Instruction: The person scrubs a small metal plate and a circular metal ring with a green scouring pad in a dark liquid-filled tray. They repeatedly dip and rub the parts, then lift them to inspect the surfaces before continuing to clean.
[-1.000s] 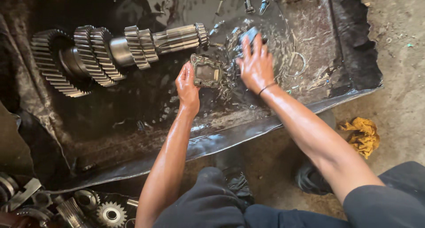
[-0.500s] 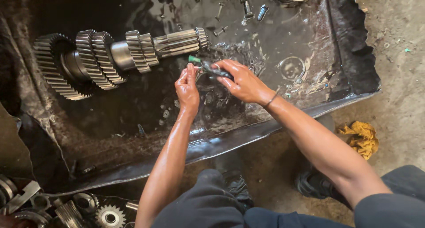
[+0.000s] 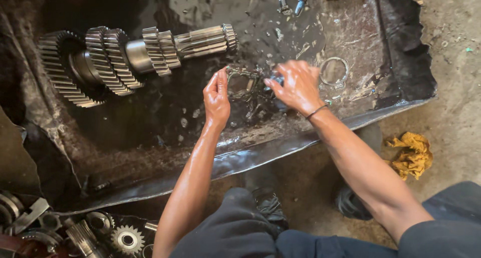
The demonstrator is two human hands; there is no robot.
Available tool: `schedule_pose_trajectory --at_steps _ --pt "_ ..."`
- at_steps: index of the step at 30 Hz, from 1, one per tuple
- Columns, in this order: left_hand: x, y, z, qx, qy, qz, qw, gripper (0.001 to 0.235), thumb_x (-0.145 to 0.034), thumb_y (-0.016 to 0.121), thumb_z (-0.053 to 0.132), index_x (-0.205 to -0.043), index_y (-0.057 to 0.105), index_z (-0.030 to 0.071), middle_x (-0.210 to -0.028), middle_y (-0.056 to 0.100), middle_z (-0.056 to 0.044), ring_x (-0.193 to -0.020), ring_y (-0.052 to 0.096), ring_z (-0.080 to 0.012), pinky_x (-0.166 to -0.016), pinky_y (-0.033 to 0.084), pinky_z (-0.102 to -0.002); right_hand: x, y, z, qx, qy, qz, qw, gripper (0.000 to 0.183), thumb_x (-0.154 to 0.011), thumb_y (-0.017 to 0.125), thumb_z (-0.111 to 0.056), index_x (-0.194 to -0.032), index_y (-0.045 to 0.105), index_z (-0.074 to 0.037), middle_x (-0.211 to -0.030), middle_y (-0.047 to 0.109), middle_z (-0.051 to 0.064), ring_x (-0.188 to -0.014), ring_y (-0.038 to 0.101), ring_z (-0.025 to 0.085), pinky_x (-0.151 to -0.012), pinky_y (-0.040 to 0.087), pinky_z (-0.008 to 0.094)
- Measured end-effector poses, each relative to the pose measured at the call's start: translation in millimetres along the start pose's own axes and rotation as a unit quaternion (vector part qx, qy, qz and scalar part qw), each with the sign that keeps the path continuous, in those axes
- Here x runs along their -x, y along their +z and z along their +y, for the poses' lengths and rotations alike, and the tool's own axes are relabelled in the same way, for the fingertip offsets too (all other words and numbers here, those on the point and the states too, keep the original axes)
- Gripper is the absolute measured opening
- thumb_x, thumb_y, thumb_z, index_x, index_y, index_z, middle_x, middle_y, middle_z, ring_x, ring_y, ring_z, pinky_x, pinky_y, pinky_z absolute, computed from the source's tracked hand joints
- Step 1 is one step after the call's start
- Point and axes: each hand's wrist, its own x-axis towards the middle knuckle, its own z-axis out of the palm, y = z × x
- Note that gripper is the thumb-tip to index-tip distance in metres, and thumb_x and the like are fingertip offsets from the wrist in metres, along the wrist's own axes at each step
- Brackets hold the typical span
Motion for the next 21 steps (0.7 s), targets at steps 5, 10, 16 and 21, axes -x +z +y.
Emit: schedule_pose_trajectory --at_steps 5,10,16,21 --pt "4.5 11.4 13.9 -0.039 0.034 -0.04 0.998 0.041 -0.112 0.05 0.029 -0.122 0.069 -0.006 -0.099 0.064 0.005 -0.092 0.052 -0.0025 -0.081 0.045 -0.018 -26.8 -10.6 -23.0 -0.268 -0.181 0.06 0.944 0.036 -0.097 0.074 -0.024 -0.125 0.068 -0.002 -0.118 0.067 0.014 -0.109 0.063 0.031 -0.093 0.05 0.042" --pt "11.9 14.8 21.7 -0.115 0.057 -0.074 0.989 0.034 -0.113 0.054 0.028 -0.111 0.07 -0.002 -0.083 0.051 0.004 -0.08 0.043 -0.0054 -0.068 0.041 -0.025 -44.4 -12.0 -20.4 -0.303 -0.137 -0.066 0.941 0.012 -0.095 0.074 -0.015 -0.102 0.075 -0.005 -0.101 0.066 0.009 -0.086 0.064 0.021 -0.074 0.053 0.033" --pt "12.6 20.9 42.9 -0.173 0.093 -0.119 0.973 0.031 -0.11 0.055 0.028 -0.113 0.07 0.001 -0.076 0.053 -0.002 -0.073 0.044 -0.0095 -0.065 0.045 -0.029 -44.7 -14.2 0.4 -0.425 -0.048 -0.161 0.89 0.014 -0.098 0.07 -0.017 -0.096 0.071 -0.003 -0.095 0.062 0.004 -0.074 0.061 0.011 -0.067 0.053 0.028" --pt "14.2 19.1 48.4 -0.17 0.082 -0.102 0.977 0.035 -0.109 0.054 0.029 -0.125 0.071 0.004 -0.088 0.069 -0.006 -0.082 0.054 -0.0076 -0.077 0.05 -0.026 -36.6 10.4 36.0 -0.483 0.148 -0.066 0.86 0.012 -0.098 0.068 -0.018 -0.098 0.07 -0.006 -0.081 0.069 0.004 -0.066 0.064 0.009 -0.056 0.055 0.026"
